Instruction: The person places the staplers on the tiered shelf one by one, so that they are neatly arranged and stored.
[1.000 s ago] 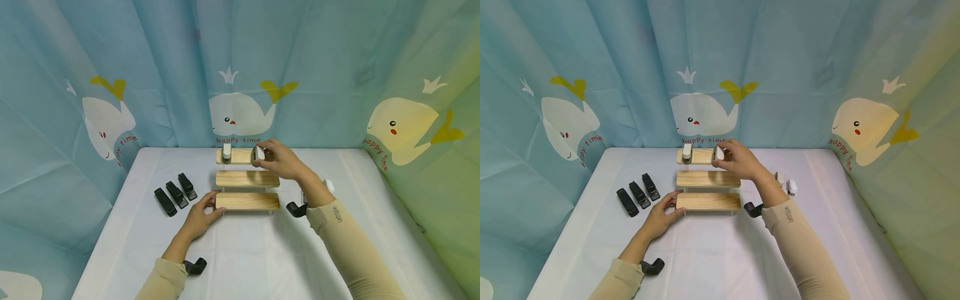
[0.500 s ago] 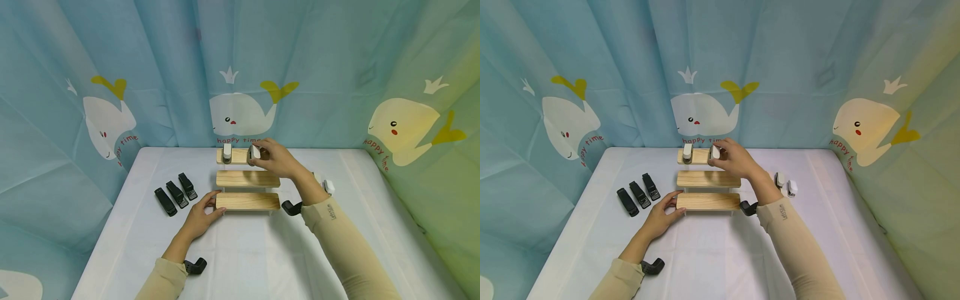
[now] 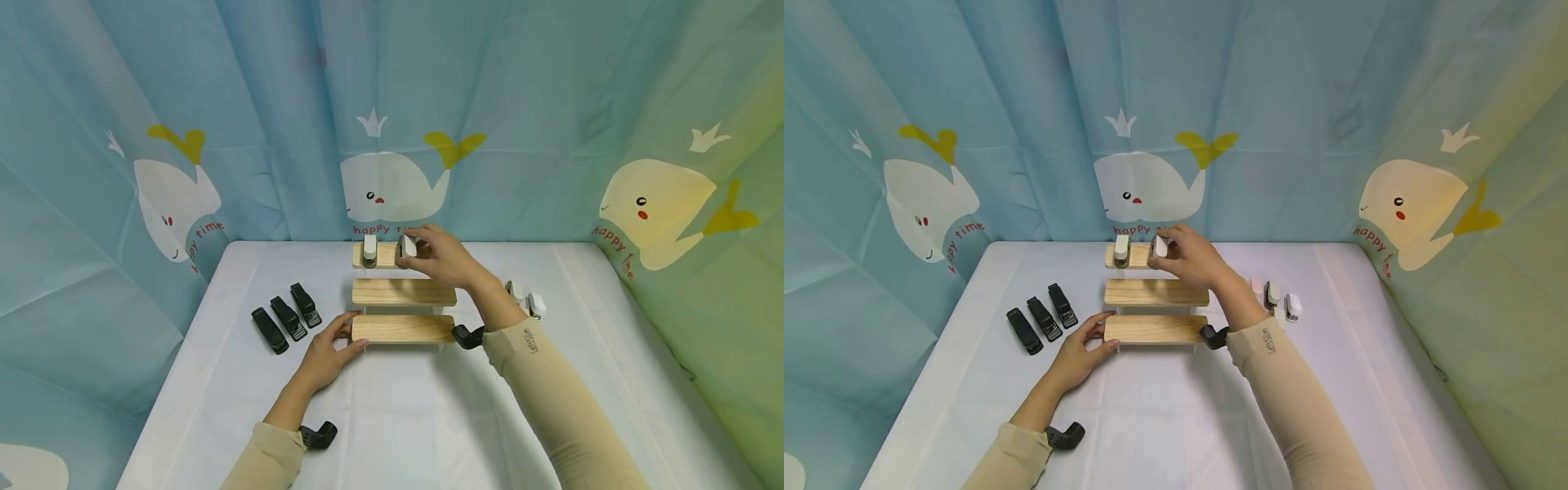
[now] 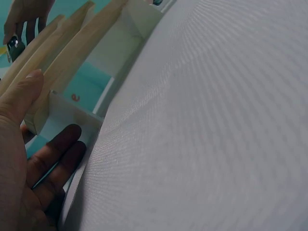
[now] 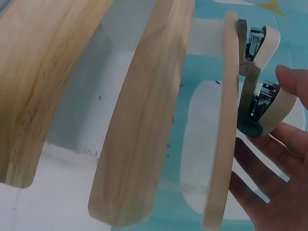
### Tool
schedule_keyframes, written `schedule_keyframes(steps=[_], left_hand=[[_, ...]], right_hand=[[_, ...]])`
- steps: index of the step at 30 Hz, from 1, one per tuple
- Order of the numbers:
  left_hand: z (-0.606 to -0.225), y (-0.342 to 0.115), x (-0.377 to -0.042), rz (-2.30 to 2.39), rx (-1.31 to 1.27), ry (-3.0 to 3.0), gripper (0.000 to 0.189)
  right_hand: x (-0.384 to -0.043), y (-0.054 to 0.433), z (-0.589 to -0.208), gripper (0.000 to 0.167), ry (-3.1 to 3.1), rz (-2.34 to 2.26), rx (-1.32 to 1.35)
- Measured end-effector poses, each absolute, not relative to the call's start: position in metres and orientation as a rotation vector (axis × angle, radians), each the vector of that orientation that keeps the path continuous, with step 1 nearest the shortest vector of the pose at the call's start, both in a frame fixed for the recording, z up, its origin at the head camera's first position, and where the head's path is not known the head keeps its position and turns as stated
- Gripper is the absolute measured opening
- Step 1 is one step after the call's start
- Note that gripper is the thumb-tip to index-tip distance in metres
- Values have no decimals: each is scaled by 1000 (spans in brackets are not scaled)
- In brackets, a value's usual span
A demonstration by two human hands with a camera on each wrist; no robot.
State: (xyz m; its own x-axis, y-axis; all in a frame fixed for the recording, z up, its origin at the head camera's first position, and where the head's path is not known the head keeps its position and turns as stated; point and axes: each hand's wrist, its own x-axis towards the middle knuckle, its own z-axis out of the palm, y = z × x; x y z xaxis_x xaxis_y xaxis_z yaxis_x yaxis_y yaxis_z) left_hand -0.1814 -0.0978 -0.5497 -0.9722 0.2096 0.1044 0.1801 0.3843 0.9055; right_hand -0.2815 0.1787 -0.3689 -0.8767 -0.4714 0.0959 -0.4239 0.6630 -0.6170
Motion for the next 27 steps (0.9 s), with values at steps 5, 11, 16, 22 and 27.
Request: schedule_keyframes(steps=[5, 11, 16, 22, 27], left_hand=[[-551, -98, -181, 1683, 366, 2581, 65], [-550, -97, -181, 1703, 366, 2564, 66], [-548, -97, -182, 1700, 365, 2567, 66], [-547, -97, -182, 1698, 367, 2576, 65], [-547, -98, -182, 1694, 374, 2583, 65]], right_hand=[[-281, 174, -368, 68, 2806, -992, -749], [-283, 171, -368, 67, 2825, -952, -740], [-284, 169, -369, 67, 2827, -948, -736], [-286, 165, -371, 67, 2844, -944, -770], [-285, 162, -372, 66, 2879, -921, -797]])
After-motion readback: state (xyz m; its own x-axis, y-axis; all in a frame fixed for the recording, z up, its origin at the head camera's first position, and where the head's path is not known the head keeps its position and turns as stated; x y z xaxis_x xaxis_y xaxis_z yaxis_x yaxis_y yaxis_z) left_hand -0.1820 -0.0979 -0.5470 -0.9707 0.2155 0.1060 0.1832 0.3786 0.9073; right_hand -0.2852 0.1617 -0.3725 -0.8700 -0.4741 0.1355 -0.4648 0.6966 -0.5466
